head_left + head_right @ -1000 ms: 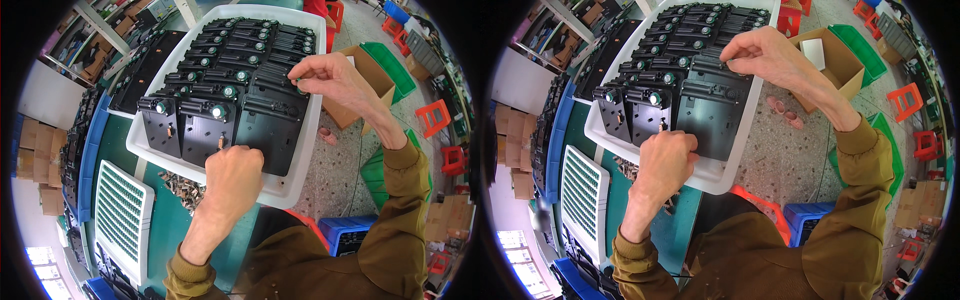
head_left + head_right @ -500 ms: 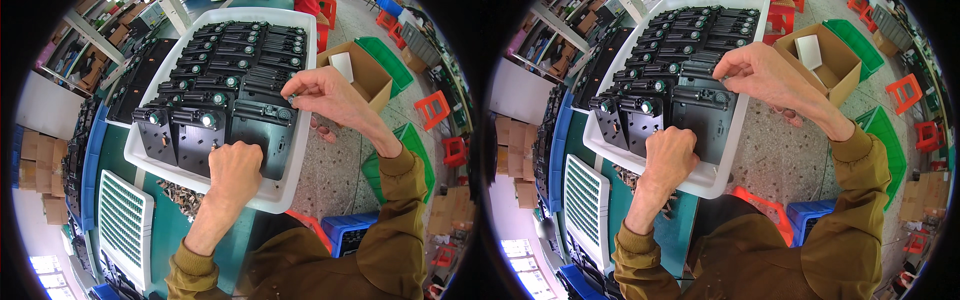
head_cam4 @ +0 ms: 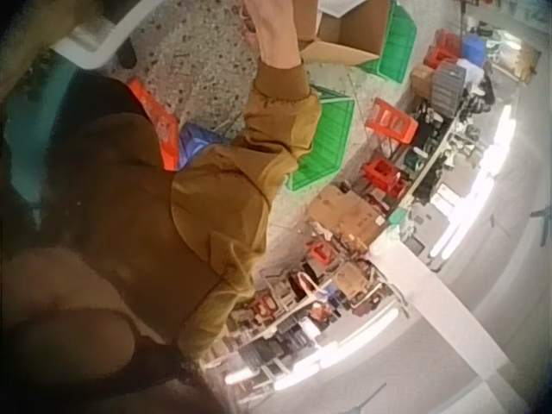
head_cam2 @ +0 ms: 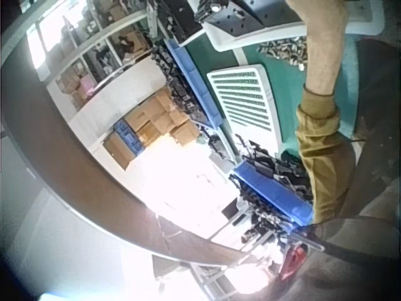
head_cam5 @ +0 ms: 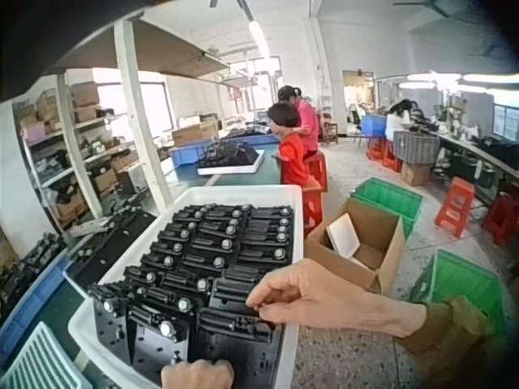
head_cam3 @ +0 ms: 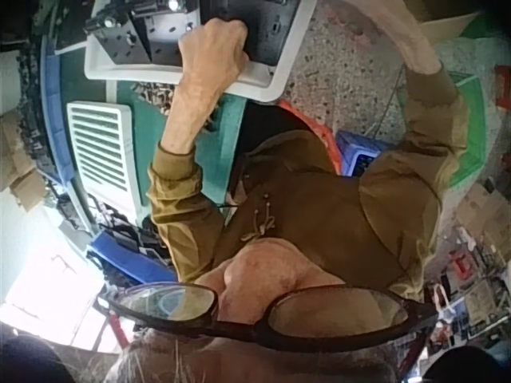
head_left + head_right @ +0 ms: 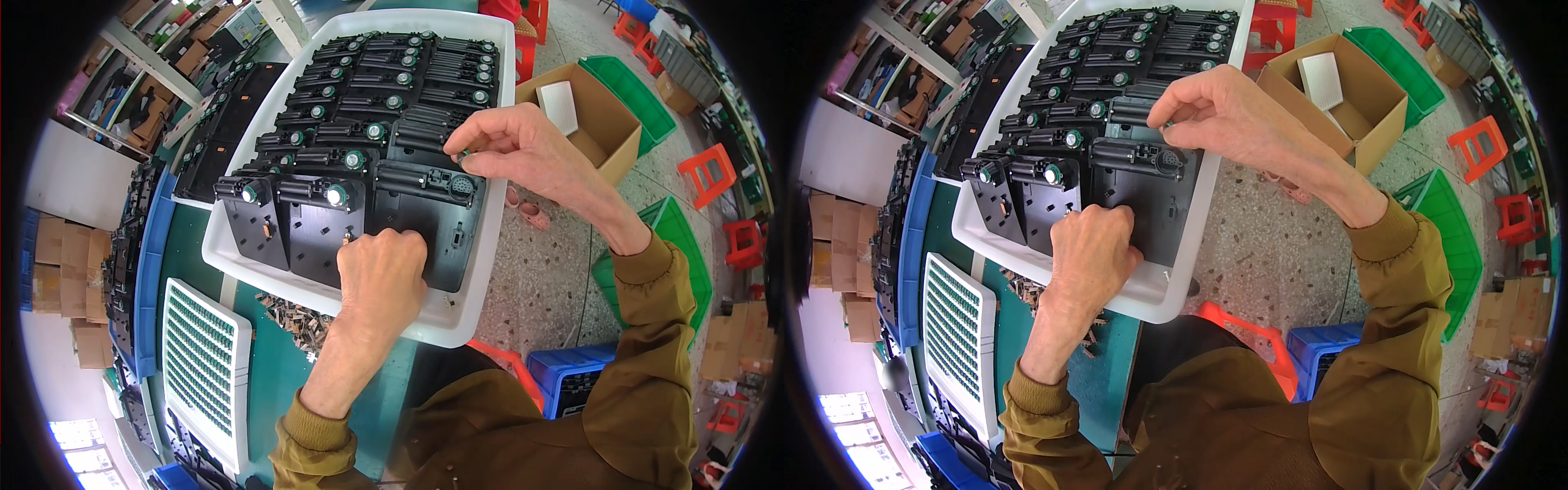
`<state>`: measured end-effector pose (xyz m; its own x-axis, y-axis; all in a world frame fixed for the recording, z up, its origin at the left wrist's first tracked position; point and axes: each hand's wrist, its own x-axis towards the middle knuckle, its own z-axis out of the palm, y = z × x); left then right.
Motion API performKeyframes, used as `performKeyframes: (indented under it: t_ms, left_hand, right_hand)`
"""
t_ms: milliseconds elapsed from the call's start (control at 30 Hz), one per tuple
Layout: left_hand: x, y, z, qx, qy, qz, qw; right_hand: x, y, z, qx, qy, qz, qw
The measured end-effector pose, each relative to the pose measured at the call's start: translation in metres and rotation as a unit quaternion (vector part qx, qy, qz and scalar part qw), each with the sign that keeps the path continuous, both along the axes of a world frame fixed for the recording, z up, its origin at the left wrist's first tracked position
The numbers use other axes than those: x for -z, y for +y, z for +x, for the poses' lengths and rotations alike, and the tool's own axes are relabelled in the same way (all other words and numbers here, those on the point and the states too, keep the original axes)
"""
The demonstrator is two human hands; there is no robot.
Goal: The person picks up a black plastic panel, places a green circular component into a slot, and inserts a small metal contact. The assembled panel is then placed into a white tray before the process repeats.
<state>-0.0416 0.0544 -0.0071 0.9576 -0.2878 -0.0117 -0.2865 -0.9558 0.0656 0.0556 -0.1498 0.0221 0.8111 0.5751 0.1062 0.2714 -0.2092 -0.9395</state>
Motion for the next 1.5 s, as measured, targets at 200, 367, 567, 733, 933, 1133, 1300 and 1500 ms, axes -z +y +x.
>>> performKeyframes:
  t_ms: [200, 367, 567, 733, 933, 1133, 1300, 1500]
  left_hand:
    - [0.003, 0.004, -0.001, -0.007, -0.001, -0.048, 0.999]
    - [-0.003, 0.004, -0.006, -0.014, -0.035, -0.142, 0.989]
    - [-0.008, -0.001, 0.006, 0.000, -0.085, -0.223, 0.971]
    - [-0.002, -0.007, 0.023, 0.052, -0.106, -0.186, 0.975]
    - [-0.001, -0.009, 0.028, 0.047, -0.110, -0.167, 0.979]
    - [-0.001, 0.003, 0.024, 0.099, -0.160, -0.209, 0.960]
    - [-0.001, 0.014, 0.026, 0.141, -0.182, -0.234, 0.945]
    - [-0.002, 0.010, 0.025, 0.128, -0.147, -0.193, 0.962]
  right_hand:
    - [0.007, 0.000, -0.003, 0.031, 0.030, 0.035, 0.998]
    - [-0.006, -0.002, -0.009, 0.038, 0.051, 0.018, 0.998]
    - [-0.006, -0.001, -0.009, 0.046, 0.068, 0.018, 0.996]
    - [0.004, -0.003, -0.005, 0.046, 0.057, 0.029, 0.997]
    - [0.018, -0.001, -0.002, 0.074, 0.040, 0.073, 0.994]
    - [0.032, 0.001, 0.003, 0.092, 0.034, 0.139, 0.985]
    - [0.039, -0.003, 0.006, 0.085, 0.050, 0.128, 0.987]
    - [0.038, -0.004, 0.003, 0.088, 0.035, 0.150, 0.984]
